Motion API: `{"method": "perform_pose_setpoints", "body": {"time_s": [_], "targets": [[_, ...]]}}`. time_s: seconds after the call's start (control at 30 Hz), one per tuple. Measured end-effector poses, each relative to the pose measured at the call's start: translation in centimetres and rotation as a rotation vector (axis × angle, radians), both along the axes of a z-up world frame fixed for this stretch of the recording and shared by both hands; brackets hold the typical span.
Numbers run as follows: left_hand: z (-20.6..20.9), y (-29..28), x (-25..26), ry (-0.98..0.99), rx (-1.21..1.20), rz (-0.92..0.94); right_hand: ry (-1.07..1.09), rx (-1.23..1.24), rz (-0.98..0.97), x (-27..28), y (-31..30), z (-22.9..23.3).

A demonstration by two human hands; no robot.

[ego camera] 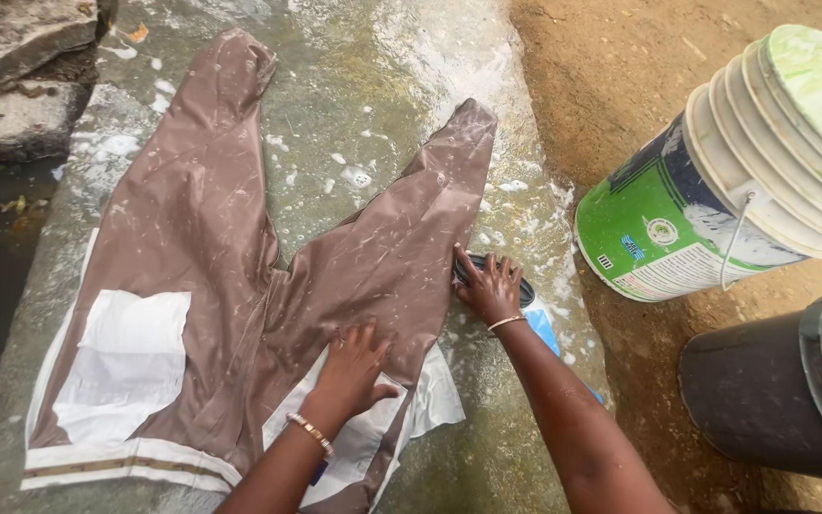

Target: The person scrubs a pair of pants on a wet concrete surface using a hand brush and soap, then wrings out the garment by hand.

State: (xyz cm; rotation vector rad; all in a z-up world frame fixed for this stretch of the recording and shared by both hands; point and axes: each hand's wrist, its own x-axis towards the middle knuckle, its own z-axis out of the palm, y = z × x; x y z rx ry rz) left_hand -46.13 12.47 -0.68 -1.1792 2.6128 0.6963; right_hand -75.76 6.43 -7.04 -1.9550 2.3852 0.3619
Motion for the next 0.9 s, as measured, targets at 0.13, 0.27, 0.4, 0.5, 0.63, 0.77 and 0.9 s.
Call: {"method": "perform_pose_setpoints", "body": {"time_s": [0.13,0.27,0.4,0.5,0.63,0.77,0.9], "targets": [[-3.8,0.3,-3.8,0.131,-0.042,0.085,-0.015,-0.011,-0.069,0.3,-0.3,-0.5],[-9.2,2.0,-1.5,0.344,-0.001,0.244,-0.005,0.005,-0.071,0.3,-0.6,0.4],[-8.1,5.7,8.2,-0.168,0.332,-0.011,0.01,0.03,-0.079,-0.6,0.4,0.9],[-5.4,6.2,11.5,-0.161,0.419,0.101,0.008,-0.012,-0.073,-0.6,0.6,-0.4],[-3.6,4.5,11.8,0.081,0.345,0.301,-0.084,-0.152,-0.073,-2.2,-0.4,-1.0],[-6.0,2.8,5.0,0.155,0.036,0.229,0.046,-0.237,-0.279,-3.7,-0.5,-0.5],[-6.8,2.2,2.9,-0.28,0.179,0.236,-0.117,-0.507,-0.004,-3.1,-0.8,-2.0]]}}
